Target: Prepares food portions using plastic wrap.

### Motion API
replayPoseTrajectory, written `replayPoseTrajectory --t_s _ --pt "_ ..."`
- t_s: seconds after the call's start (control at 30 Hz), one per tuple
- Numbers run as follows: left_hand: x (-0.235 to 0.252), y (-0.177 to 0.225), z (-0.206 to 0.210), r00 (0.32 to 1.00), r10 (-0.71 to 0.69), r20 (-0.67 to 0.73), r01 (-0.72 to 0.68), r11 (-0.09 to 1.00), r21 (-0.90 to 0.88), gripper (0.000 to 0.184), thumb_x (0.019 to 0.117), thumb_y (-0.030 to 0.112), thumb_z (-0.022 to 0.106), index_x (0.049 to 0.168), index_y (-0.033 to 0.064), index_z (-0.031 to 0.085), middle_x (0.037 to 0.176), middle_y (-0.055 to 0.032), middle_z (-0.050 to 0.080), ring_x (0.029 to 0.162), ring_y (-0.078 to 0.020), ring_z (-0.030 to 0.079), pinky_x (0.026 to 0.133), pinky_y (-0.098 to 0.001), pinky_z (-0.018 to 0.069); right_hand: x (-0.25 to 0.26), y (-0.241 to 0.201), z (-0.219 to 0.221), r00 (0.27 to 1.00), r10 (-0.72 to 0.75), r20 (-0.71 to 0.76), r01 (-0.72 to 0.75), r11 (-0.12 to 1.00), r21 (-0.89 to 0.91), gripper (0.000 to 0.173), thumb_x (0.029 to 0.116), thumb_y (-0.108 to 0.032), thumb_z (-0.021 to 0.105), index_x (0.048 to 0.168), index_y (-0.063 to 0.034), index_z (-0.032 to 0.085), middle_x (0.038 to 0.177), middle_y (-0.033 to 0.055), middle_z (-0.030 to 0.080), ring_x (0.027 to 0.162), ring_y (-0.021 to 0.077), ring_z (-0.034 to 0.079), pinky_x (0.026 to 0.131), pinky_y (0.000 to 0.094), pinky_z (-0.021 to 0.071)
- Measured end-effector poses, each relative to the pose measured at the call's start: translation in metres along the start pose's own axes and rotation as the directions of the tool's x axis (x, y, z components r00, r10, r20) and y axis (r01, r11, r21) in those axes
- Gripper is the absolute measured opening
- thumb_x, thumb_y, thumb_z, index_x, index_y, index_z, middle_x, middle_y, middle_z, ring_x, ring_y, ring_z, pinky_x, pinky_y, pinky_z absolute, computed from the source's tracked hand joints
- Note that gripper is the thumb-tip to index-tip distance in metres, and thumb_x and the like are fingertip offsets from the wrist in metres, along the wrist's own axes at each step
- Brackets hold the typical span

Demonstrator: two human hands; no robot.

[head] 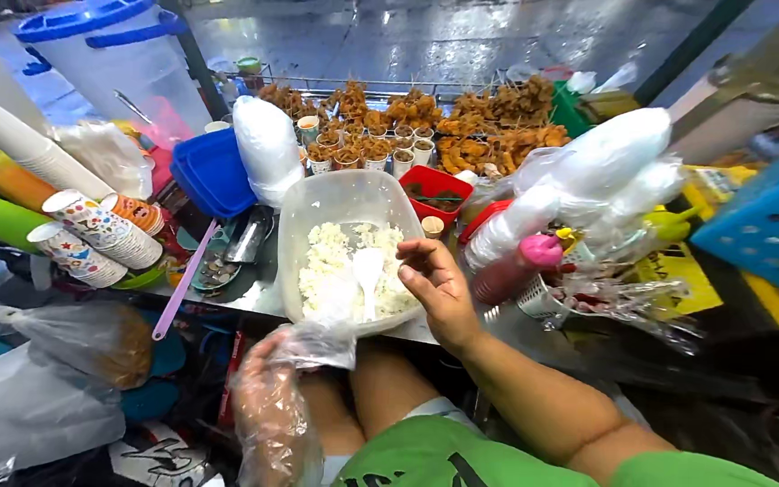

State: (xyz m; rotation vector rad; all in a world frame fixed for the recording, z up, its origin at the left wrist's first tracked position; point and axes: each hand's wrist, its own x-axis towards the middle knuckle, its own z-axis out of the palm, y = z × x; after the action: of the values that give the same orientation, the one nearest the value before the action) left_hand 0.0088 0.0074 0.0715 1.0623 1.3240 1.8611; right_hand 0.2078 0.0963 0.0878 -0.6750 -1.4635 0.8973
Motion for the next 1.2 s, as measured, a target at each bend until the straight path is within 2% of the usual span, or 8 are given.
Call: replayPoseTrajectory --t_s 0.13,0.4,0.53,0.63,0.73,0.93,1.07,1.2 --pt "-0.009 0.016 0.015 0.993 0.103 0.065 -0.116 0.966 0.23 0.019 0.0906 -0.005 0.061 0.107 -0.0104 0.068 0.1 -0.0012 0.075 0.092 0.0021 0.07 0.086 -0.0174 0.0585 -0.017 -0.008 0.024 0.912 -0.16 0.378 0.174 0.985 -0.004 0.079 0.0874 -0.047 0.079 0.138 0.0087 0.054 0.125 0.0191 0.062 0.109 0.0137 0.062 0.092 0.0251 0.0532" --pt "-0.014 0.004 0.003 0.92 -0.002 0.392 0.098 0.969 -0.225 0.022 0.0942 0.016 0.069 0.112 0.0257 0.076 0.099 0.0087 0.075 0.082 -0.0016 0.07 0.074 -0.0196 0.0595 -0.019 0.005 0.025 0.948 0.302 0.099 -0.316 0.926 0.205 0.015 0.0914 0.006 0.063 0.106 0.0064 0.067 0.105 0.0048 0.066 0.092 0.0028 0.065 0.083 0.0189 0.0569" --pt "-0.009 0.003 0.006 0.99 0.032 0.136 -0.049 0.992 0.119 0.049 0.0765 -0.006 0.075 0.123 -0.0057 0.059 0.076 0.0099 0.064 0.065 0.0022 0.062 0.064 -0.0171 0.0559 -0.028 -0.011 0.03 0.82 0.374 0.432 -0.56 0.681 0.473 0.027 0.0911 0.005 0.054 0.116 -0.0046 0.059 0.075 -0.0086 0.068 0.064 -0.0015 0.061 0.062 0.0184 0.0518" --pt "0.005 -0.002 -0.01 0.984 -0.103 0.149 0.103 0.995 0.007 0.053 0.0909 -0.003 0.055 0.142 -0.0018 0.04 0.087 0.0066 0.067 0.075 -0.002 0.068 0.071 -0.0212 0.06 -0.036 -0.004 0.033 0.86 0.051 0.507 -0.163 0.97 0.18 0.032 0.09 0.002 0.065 0.121 0.009 0.062 0.079 0.0054 0.062 0.067 0.0035 0.056 0.065 0.0185 0.049" --pt "0.005 0.002 -0.025 0.893 -0.226 0.389 0.347 0.896 -0.276 0.027 0.0926 0.002 0.06 0.115 0.0093 0.073 0.09 -0.0012 0.075 0.078 -0.0092 0.072 0.073 -0.0267 0.0617 -0.031 0.001 0.034 0.907 0.096 0.411 -0.081 0.995 -0.054 0.03 0.0858 0.002 0.062 0.115 0.0075 0.066 0.07 0.0022 0.058 0.059 0.0007 0.048 0.057 0.0174 0.042" --pt "0.012 -0.001 -0.043 0.855 0.482 0.192 -0.446 0.493 0.747 0.012 0.082 0.004 0.067 0.081 -0.0013 0.078 0.093 -0.0201 0.071 0.092 -0.023 0.067 0.089 -0.0288 0.0518 0.001 -0.005 0.032 0.813 0.052 0.579 0.039 0.989 -0.144 0.034 0.0973 -0.014 0.068 0.123 0.0074 0.067 0.111 0.0198 0.071 0.096 0.0179 0.07 0.09 0.0301 0.0577" --pt "0.023 0.006 -0.069 0.883 0.457 0.106 -0.317 0.415 0.853 0.03 0.0926 -0.002 0.053 0.113 -0.0102 0.073 0.121 -0.0309 0.069 0.11 -0.0412 0.07 0.096 -0.0476 0.0539 0.068 0.019 0.026 0.71 0.556 0.432 0.0 0.613 -0.79 0.038 0.1082 -0.028 0.052 0.107 0.0047 0.072 0.111 0.0236 0.068 0.105 0.0378 0.068 0.092 0.0557 0.0527" --pt "0.024 0.012 -0.061 0.931 0.363 -0.046 -0.207 0.627 0.751 0.033 0.1005 0.007 0.05 0.123 -0.0092 0.067 0.123 -0.0269 0.066 0.08 -0.0133 0.07 0.068 -0.0263 0.0586 0.093 0.054 0.037 0.512 0.824 0.242 0.009 0.276 -0.961 0.043 0.1056 -0.033 0.058 0.108 0.0089 0.069 0.12 0.0297 0.067 0.117 0.0475 0.063 0.094 0.0685 0.0478"
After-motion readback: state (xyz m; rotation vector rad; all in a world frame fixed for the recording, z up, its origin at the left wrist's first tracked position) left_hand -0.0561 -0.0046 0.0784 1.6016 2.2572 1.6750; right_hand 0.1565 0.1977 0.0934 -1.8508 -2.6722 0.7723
